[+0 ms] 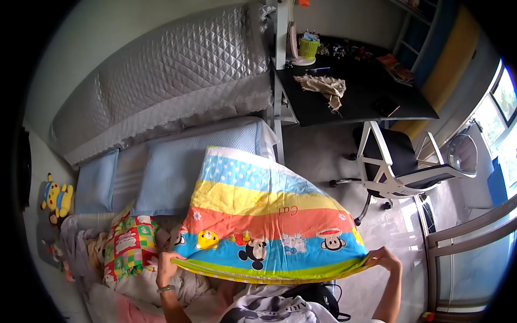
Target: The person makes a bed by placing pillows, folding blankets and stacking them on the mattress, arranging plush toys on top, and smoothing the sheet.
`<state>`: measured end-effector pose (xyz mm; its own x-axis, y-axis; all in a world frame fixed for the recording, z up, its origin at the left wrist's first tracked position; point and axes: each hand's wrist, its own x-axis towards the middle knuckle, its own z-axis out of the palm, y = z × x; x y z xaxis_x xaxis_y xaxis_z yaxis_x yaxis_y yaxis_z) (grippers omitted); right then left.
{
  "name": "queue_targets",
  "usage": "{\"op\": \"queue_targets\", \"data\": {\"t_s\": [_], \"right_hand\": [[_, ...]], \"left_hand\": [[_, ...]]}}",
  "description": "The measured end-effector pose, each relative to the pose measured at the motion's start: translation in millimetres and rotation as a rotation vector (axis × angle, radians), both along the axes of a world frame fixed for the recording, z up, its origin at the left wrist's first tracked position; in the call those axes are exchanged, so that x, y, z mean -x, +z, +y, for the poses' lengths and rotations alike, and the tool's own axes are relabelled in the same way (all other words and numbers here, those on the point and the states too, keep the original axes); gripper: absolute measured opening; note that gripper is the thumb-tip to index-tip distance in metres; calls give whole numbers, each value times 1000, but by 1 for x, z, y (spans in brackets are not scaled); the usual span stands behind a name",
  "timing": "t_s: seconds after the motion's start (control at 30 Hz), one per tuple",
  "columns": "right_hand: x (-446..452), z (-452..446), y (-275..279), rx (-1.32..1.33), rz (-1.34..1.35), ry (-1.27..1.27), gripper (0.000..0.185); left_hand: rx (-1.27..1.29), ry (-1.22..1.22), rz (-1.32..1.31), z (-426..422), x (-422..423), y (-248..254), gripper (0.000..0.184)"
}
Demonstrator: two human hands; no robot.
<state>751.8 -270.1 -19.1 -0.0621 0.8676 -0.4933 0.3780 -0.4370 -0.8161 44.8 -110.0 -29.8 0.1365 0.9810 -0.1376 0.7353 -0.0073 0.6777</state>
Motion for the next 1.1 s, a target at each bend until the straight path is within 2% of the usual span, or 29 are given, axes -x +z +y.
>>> {"op": "queue_targets", "data": {"t_s": [0.03,0.07,0.1,0.17,0.2,0.23,0.3,0.33,0.37,0.4,0.43,0.47,0.5,0.53,0.57,0.6,0.63,0.67,0.73,0.77,0.8,0.83,0.9,0.93,0.97,1.0,1.03,1.07,1.1], "right_hand": [[-16,-11,-12,-123,247,-106,18],[-23,-15,-12,-78,312,-114,20],[-27,-20,-10,-27,376,-123,21],[-33,-25,-25,203,199,32,26],[3,-2,5,308,-180,245,32],[0,2,-6,311,-180,242,32],[6,18,-33,360,-447,199,25],[16,24,-37,152,-794,267,19],[48,52,-21,-71,-1134,329,14],[81,82,-3,-274,-1039,251,24],[110,101,-6,-418,-681,89,27],[148,111,-11,-574,-519,165,34],[185,121,-15,-709,-346,260,48],[229,122,-1,-767,-327,241,41],[257,119,-15,-455,-338,562,47],[282,102,-42,-650,-440,648,51],[302,88,-67,-842,-544,733,55],[310,85,-82,-826,-550,746,57],[316,88,-92,-748,-589,828,61],[312,90,-75,-599,-587,913,59],[307,91,-62,-566,-527,901,58],[298,91,-50,-553,-417,846,57],[271,85,-31,-471,-152,691,55],[253,79,-24,-391,-29,585,54],[235,69,-20,-297,98,459,53],[216,57,-19,-197,233,307,52],[198,42,-22,-104,380,121,51],[181,25,-29,-55,544,-86,50],[167,9,-36,-51,710,-295,50]], "left_hand": [[-46,3,30,0,0,13,24],[-70,53,68,-2,0,22,15],[-64,54,72,-3,3,20,15],[-86,70,156,-6,11,12,8],[-105,33,245,-6,13,7,7],[-103,30,245,-6,11,2,7],[-299,76,557,-3,-8,5,12],[-215,195,471,-2,-18,13,17],[-214,188,478,1,-23,4,17],[-459,345,143,9,-26,-11,21],[-692,491,-208,13,-30,-18,24],[-699,543,-318,16,-40,-15,28],[-748,561,-761,21,-46,-33,23],[-696,671,-854,29,-64,-28,18],[-665,719,-903,32,-87,-23,15],[-636,769,-954,35,-110,-18,12],[-478,597,-1086,32,-132,-14,6],[-313,421,-1204,25,-156,-9,5],[25,53,-1403,7,-219,10,19],[-299,-309,-1413,-2,-279,50,18],[-111,-558,-1340,-9,-306,73,28],[65,-818,-1408,-14,-335,89,25],[63,-1137,-1296,-30,-396,83,24],[-37,-1177,-1106,-43,-418,69,23],[-59,-1148,-988,-56,-437,45,14],[-86,-1038,-863,-65,-448,27,16],[-115,-927,-739,-71,-455,12,23],[-186,-911,-697,-73,-456,-2,39],[-245,-880,-623,-73,-455,-6,45]]}}
